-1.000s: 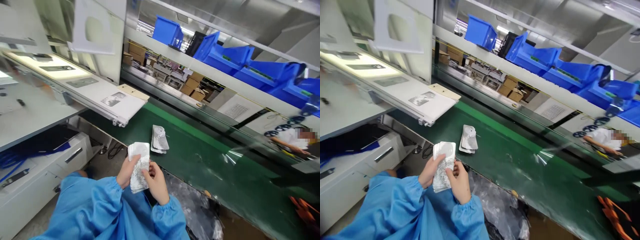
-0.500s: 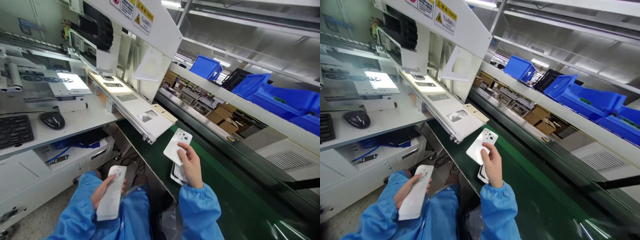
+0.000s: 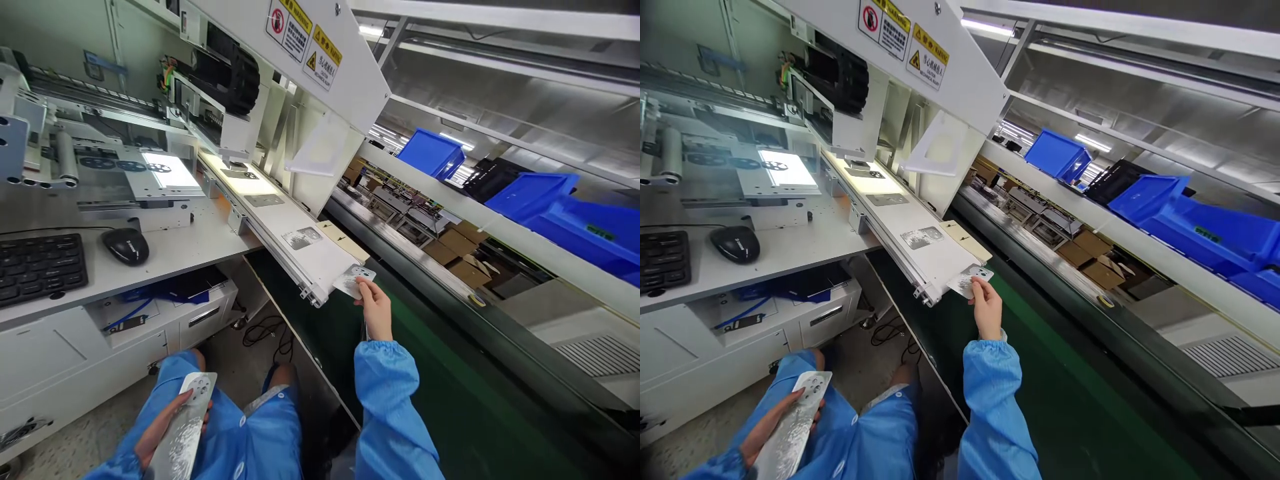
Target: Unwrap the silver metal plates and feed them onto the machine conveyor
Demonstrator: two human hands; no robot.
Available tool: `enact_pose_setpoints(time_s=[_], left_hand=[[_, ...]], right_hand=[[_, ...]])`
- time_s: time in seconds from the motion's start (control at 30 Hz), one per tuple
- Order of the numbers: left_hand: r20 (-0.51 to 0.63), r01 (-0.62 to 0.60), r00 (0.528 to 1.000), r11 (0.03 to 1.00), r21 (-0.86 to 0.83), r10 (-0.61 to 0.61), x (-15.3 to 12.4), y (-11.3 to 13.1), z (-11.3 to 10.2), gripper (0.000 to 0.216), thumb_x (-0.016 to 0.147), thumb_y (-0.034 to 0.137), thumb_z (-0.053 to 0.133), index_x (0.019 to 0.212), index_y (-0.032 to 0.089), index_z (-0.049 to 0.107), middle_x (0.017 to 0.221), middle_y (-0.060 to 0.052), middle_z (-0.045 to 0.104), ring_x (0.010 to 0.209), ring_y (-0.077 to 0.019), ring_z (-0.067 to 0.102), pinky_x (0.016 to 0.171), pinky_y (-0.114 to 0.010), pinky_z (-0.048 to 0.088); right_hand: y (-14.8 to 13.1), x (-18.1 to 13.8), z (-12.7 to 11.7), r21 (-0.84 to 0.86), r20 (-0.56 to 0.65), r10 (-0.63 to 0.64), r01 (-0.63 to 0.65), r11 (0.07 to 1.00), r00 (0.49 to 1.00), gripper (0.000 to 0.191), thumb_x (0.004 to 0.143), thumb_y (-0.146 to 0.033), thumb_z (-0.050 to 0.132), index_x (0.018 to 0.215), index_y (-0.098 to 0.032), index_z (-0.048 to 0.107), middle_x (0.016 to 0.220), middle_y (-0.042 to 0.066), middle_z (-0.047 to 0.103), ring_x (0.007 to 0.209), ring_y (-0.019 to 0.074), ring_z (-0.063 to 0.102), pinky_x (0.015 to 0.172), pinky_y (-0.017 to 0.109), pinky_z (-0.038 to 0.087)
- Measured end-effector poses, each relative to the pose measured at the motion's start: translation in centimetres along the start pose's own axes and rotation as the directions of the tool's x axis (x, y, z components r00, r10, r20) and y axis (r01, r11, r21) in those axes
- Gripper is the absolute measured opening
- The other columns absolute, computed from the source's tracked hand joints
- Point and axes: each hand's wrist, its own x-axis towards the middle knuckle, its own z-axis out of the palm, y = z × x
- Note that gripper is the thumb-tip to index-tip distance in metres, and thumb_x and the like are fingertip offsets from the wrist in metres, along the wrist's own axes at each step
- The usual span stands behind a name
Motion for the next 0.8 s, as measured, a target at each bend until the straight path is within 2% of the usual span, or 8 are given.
enact_pose_setpoints(time_s=[0.13, 0.23, 0.3, 0.33, 0.4, 0.5, 0.6, 0.8], left_hand=[[0.009, 0.023, 1.0, 0.999, 0.036, -0.023, 0.3, -0.1, -0.1, 0.035, 0.072, 0.043, 0.078, 0.099, 0.021, 0.07, 0.068, -0.004, 0.076, 0.059, -0.0276, 0.075, 0.063, -0.039, 0.065], [-0.005, 0.023, 1.0, 0.998, 0.061, -0.023, 0.1, -0.2, -0.4, 0.034, 0.075, 0.045, 0.076, 0.098, 0.02, 0.071, 0.072, -0.005, 0.078, 0.062, -0.026, 0.076, 0.066, -0.037, 0.066], [-0.005, 0.017, 1.0, 0.997, 0.07, -0.017, -0.1, -0.2, -0.3, 0.038, 0.078, 0.048, 0.075, 0.101, 0.019, 0.071, 0.073, -0.007, 0.078, 0.062, -0.0255, 0.076, 0.066, -0.037, 0.066], [-0.002, 0.019, 1.0, 0.997, 0.073, -0.019, -0.3, -0.2, -0.3, 0.041, 0.078, 0.051, 0.074, 0.103, 0.018, 0.071, 0.072, -0.007, 0.078, 0.061, -0.0256, 0.075, 0.066, -0.037, 0.066], [0.002, 0.02, 1.0, 0.997, 0.07, -0.021, -0.6, -0.1, 0.0, 0.046, 0.078, 0.056, 0.073, 0.105, 0.019, 0.071, 0.069, -0.006, 0.077, 0.06, -0.0259, 0.075, 0.065, -0.037, 0.066], [-0.007, 0.009, 1.0, 0.996, 0.086, -0.009, -0.8, -0.1, 0.4, 0.045, 0.078, 0.056, 0.073, 0.106, 0.021, 0.071, 0.064, -0.004, 0.075, 0.057, -0.0267, 0.074, 0.063, -0.038, 0.065], [-0.021, -0.012, 1.0, 0.996, 0.086, 0.014, -0.8, -0.1, 0.8, 0.043, 0.078, 0.052, 0.074, 0.107, 0.02, 0.07, 0.062, -0.004, 0.074, 0.056, -0.0273, 0.074, 0.062, -0.038, 0.065], [-0.088, -0.048, 0.995, 0.997, 0.057, 0.053, -0.4, -0.4, 0.9, 0.051, 0.074, 0.042, 0.078, 0.12, 0.025, 0.063, 0.06, 0.002, 0.074, 0.049, -0.0279, 0.073, 0.053, -0.038, 0.064]], right_hand=[[0.1, 1.2, 1.8, -0.158, 0.061, -0.041, 0.051, 0.986, 0.997, 0.06, 0.08, -0.066, 0.06, 0.106, -0.013, 0.073, 0.081, 0.006, 0.068, 0.061, 0.0163, 0.054, 0.06, 0.031, 0.046], [-0.2, 1.8, 2.5, -0.373, 0.104, -0.091, 0.124, 0.92, 0.99, 0.053, 0.086, -0.063, 0.054, 0.103, -0.017, 0.075, 0.061, 0.0, 0.056, 0.06, 0.018, 0.051, 0.061, 0.031, 0.042], [-0.4, 2.2, 2.6, -0.465, 0.118, -0.119, 0.161, 0.871, 0.986, 0.05, 0.089, -0.061, 0.052, 0.105, -0.02, 0.075, 0.057, -0.002, 0.052, 0.06, 0.0185, 0.051, 0.064, 0.032, 0.042], [-0.3, 2.3, 2.6, -0.489, 0.109, -0.151, 0.186, 0.852, 0.982, 0.05, 0.09, -0.061, 0.051, 0.107, -0.02, 0.075, 0.061, -0.001, 0.054, 0.063, 0.0196, 0.052, 0.066, 0.033, 0.043], [-0.1, 2.6, 2.5, -0.52, 0.086, -0.255, 0.262, 0.813, 0.963, 0.05, 0.09, -0.061, 0.051, 0.109, -0.021, 0.075, 0.08, 0.006, 0.064, 0.081, 0.0244, 0.058, 0.078, 0.038, 0.046], [0.7, 3.2, 2.8, -0.536, 0.147, -0.338, 0.362, 0.762, 0.93, 0.045, 0.09, -0.058, 0.053, 0.105, -0.022, 0.076, 0.112, 0.013, 0.068, 0.11, 0.0318, 0.056, 0.097, 0.047, 0.043], [1.3, 3.7, 3.5, -0.53, 0.207, -0.299, 0.364, 0.766, 0.932, 0.038, 0.091, -0.054, 0.054, 0.104, -0.025, 0.075, 0.118, 0.011, 0.069, 0.114, 0.0323, 0.056, 0.101, 0.049, 0.042], [1.1, 4.9, 5.1, -0.552, 0.214, -0.274, 0.347, 0.758, 0.938, 0.034, 0.091, -0.05, 0.054, 0.104, -0.027, 0.075, 0.118, 0.008, 0.07, 0.112, 0.0303, 0.059, 0.1, 0.047, 0.043]])
